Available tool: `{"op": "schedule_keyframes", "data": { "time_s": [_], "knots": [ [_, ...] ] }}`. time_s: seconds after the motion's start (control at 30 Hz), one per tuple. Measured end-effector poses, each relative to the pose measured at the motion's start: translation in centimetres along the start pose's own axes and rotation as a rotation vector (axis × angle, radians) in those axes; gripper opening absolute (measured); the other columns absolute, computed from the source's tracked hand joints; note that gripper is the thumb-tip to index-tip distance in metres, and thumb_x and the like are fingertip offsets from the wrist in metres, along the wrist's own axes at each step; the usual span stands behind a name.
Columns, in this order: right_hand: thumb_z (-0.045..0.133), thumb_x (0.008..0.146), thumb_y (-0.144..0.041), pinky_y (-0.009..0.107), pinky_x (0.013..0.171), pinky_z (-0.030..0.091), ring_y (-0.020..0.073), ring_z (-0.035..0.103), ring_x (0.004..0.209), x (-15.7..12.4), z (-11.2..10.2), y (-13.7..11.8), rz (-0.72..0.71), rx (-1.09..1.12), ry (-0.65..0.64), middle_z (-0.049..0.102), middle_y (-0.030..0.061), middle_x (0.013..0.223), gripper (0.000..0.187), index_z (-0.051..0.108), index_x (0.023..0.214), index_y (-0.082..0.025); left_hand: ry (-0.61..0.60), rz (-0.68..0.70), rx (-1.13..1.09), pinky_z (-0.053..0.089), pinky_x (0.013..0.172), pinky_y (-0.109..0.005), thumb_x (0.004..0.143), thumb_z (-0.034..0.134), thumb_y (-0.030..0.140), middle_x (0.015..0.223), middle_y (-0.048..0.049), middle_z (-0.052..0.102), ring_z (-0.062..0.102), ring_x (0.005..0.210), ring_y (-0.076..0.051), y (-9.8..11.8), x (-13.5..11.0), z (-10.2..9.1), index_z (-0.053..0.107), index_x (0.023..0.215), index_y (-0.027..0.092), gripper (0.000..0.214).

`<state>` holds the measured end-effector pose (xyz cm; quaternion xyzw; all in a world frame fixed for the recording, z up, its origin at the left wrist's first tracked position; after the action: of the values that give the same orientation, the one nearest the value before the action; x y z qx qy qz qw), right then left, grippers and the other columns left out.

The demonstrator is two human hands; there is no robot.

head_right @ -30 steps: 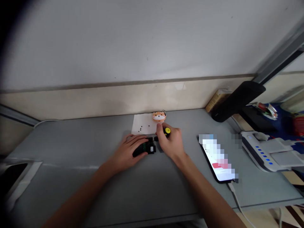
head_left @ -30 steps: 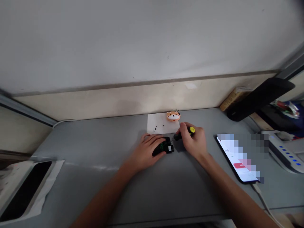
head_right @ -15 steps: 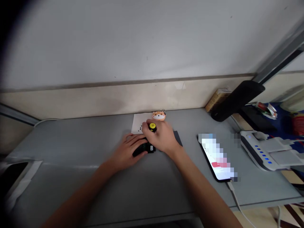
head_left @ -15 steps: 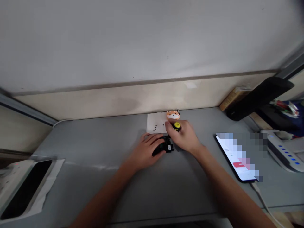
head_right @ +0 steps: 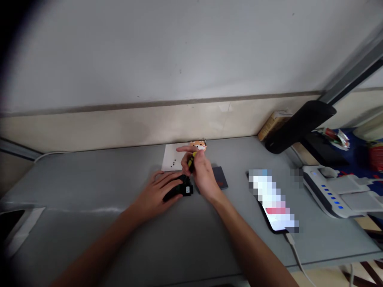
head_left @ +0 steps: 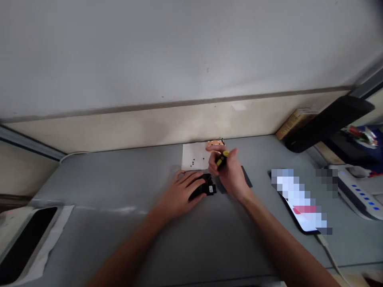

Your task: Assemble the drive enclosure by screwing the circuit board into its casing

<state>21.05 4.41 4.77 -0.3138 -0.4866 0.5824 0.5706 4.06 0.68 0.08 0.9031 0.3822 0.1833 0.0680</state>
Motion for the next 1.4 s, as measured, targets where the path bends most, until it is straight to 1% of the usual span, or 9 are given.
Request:
{"op": "schedule_keyframes", "data": {
  "time_s": [0.23,0.33,0.43,0.57,0.77,0.9,1.1,1.23,1.4],
  "knots": [
    [0.081,0.078,-0.054,0.029,0.07,0.05,0.0137,0.063,0.076,-0.4,-0.4,-0.5,0.045,0.128,-0.058,0.061,-0.0002,0.093,0.038,0.058,0.083,-0.023,0.041,0.027,0.007,0.037,0.114,-0.049,0.105,0.05,0.036,0.138,-0.0101,0.065,0.059,0.129,-0.025,-0.1,-0.1,0.1,0.065,0.121,0.024,0.026],
    [0.079,0.081,-0.052,0.027,0.056,0.042,0.0092,0.052,0.054,-0.3,-0.6,-0.3,0.037,0.057,-0.03,0.053,-0.0066,0.074,0.046,0.041,0.079,-0.025,0.023,0.019,-0.004,0.037,0.114,-0.05,0.105,0.05,0.035,0.14,-0.0097,0.064,0.059,0.13,-0.025,-0.1,-0.1,0.1,0.064,0.123,0.024,0.025],
    [0.069,0.084,-0.065,0.026,0.049,0.033,0.0096,0.038,0.049,0.0,-0.6,-0.1,-0.002,0.01,-0.009,0.04,-0.0087,0.063,0.045,0.045,0.084,-0.026,0.017,0.016,-0.016,0.037,0.114,-0.05,0.105,0.05,0.035,0.14,-0.0101,0.064,0.059,0.129,-0.025,-0.1,0.0,0.0,0.064,0.122,0.024,0.025],
    [0.053,0.091,-0.071,0.029,0.06,0.044,0.0135,0.047,0.061,0.1,-0.5,-0.3,0.057,0.138,-0.05,0.048,-0.0021,0.074,0.047,0.061,0.103,-0.026,0.017,0.011,-0.015,0.037,0.114,-0.05,0.105,0.05,0.035,0.139,-0.0098,0.065,0.059,0.129,-0.024,-0.1,0.0,-0.1,0.064,0.122,0.024,0.025],
    [0.068,0.084,-0.065,0.032,0.068,0.052,0.0145,0.062,0.067,-0.1,-1.1,-0.8,0.028,-0.031,-0.077,0.063,0.0006,0.084,0.045,0.054,0.079,-0.023,0.031,0.018,-0.012,0.038,0.113,-0.05,0.104,0.05,0.036,0.14,-0.0104,0.064,0.06,0.129,-0.025,0.0,0.0,-0.1,0.065,0.12,0.024,0.025],
    [0.069,0.086,-0.062,0.028,0.058,0.048,0.0115,0.057,0.052,0.0,-1.1,-0.9,-0.073,-0.137,-0.035,0.06,-0.0053,0.064,0.046,0.044,0.078,-0.025,0.028,0.005,-0.019,0.038,0.114,-0.049,0.103,0.051,0.034,0.135,-0.0097,0.067,0.063,0.124,-0.024,0.0,0.1,-0.2,0.065,0.12,0.025,0.024],
    [0.05,0.092,-0.073,0.03,0.065,0.05,0.0138,0.059,0.064,0.0,-0.8,-0.7,-0.011,0.0,-0.08,0.056,-0.002,0.072,0.051,0.064,0.098,-0.024,0.03,0.006,-0.022,0.039,0.114,-0.049,0.102,0.054,0.034,0.135,-0.0099,0.067,0.062,0.124,-0.025,0.0,0.2,-0.4,0.067,0.118,0.026,0.023],
    [0.072,0.081,-0.065,0.03,0.067,0.052,0.0135,0.064,0.068,0.1,-1.0,-0.6,0.028,0.061,-0.041,0.062,-0.0009,0.082,0.045,0.057,0.078,-0.023,0.051,0.012,-0.012,0.039,0.113,-0.048,0.103,0.054,0.036,0.136,-0.0103,0.067,0.062,0.125,-0.025,0.0,0.1,-0.3,0.067,0.119,0.025,0.023],
    [0.075,0.077,-0.065,0.026,0.052,0.043,0.0097,0.048,0.049,0.1,-1.1,-0.4,-0.044,-0.103,0.008,0.048,-0.0079,0.061,0.053,0.042,0.075,-0.025,0.032,0.012,-0.009,0.038,0.113,-0.049,0.104,0.051,0.036,0.136,-0.0095,0.067,0.063,0.124,-0.023,0.0,0.1,-0.4,0.066,0.118,0.025,0.024]
  ]
}}
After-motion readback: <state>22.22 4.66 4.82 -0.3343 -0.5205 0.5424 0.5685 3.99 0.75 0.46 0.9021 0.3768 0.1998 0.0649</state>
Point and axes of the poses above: each hand's wrist, its own x-axis towards the middle knuckle, its own z-axis out of the palm, y = z × x, the point moved 2 cm from there along x, towards the middle knuckle
